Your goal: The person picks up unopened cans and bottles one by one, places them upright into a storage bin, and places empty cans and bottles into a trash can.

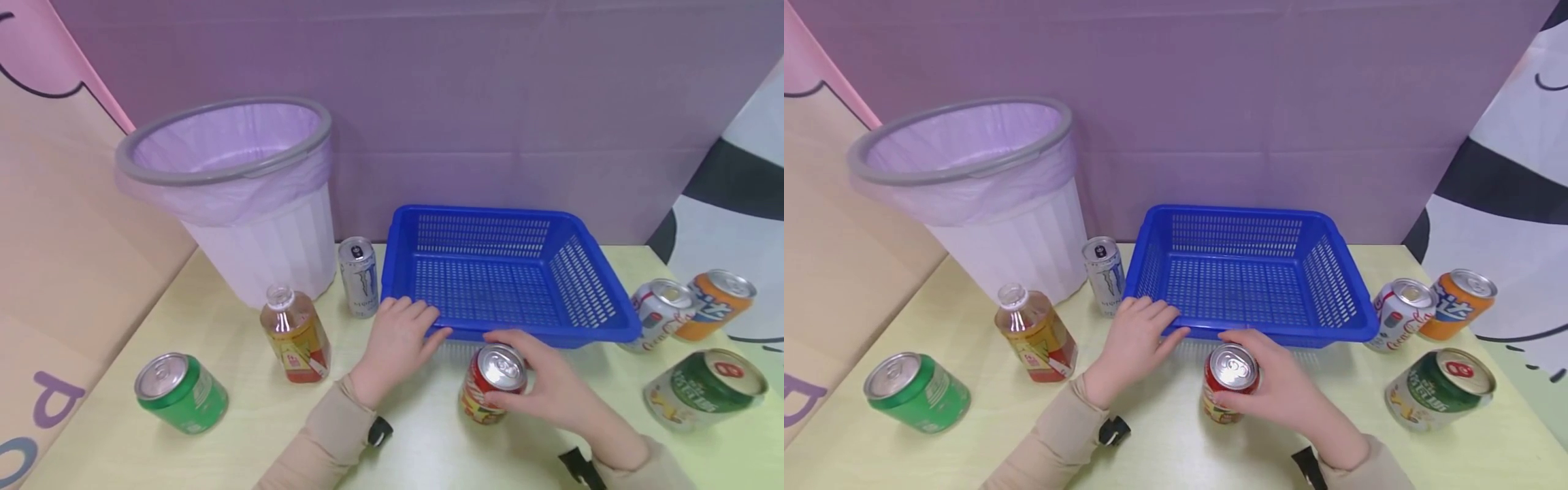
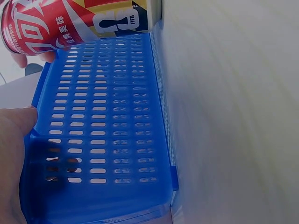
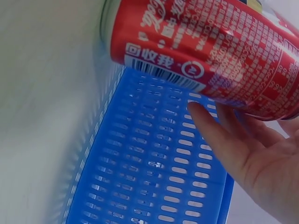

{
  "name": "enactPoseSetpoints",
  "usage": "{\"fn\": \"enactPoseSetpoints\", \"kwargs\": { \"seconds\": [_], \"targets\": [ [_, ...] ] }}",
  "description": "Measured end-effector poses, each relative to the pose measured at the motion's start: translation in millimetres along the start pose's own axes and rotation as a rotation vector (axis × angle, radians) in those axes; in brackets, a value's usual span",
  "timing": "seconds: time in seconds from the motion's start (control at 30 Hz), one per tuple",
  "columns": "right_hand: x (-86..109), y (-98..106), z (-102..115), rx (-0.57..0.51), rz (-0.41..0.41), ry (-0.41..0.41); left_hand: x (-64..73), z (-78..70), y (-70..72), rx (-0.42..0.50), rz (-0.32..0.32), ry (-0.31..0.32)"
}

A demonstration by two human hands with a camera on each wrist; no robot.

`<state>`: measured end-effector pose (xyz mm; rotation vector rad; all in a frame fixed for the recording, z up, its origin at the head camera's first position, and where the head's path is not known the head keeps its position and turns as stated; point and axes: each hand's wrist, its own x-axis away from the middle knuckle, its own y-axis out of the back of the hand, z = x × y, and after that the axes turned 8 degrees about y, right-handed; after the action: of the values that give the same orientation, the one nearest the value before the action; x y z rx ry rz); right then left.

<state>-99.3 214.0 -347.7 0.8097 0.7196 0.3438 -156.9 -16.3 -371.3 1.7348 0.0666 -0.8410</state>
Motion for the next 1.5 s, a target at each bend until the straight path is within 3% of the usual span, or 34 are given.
{"fn": "enactPoseSetpoints", "kwargs": {
  "seconds": [0.13, 0.47, 1.1, 1.5],
  "targets": [
    [0.0, -3.3, 0.9, 0.020, 0.015, -0.006, 0.2, 0.0, 0.1, -0.001, 0.004, 0.003],
    [0.7, -8.8, 1.7, -0.085, 0.068, -0.044, 0.7, -0.3, -0.2, 0.003, 0.003, 0.003],
    [0.9, -9.4, -0.3, -0.075, 0.103, -0.074, 1.0, 0.2, -2.0, 0.008, -0.007, 0.002],
    [-0.4, -10.4, -0.6, -0.044, 0.084, -0.048, 0.1, 0.6, -1.6, 0.015, -0.010, 0.004]
  ]
}}
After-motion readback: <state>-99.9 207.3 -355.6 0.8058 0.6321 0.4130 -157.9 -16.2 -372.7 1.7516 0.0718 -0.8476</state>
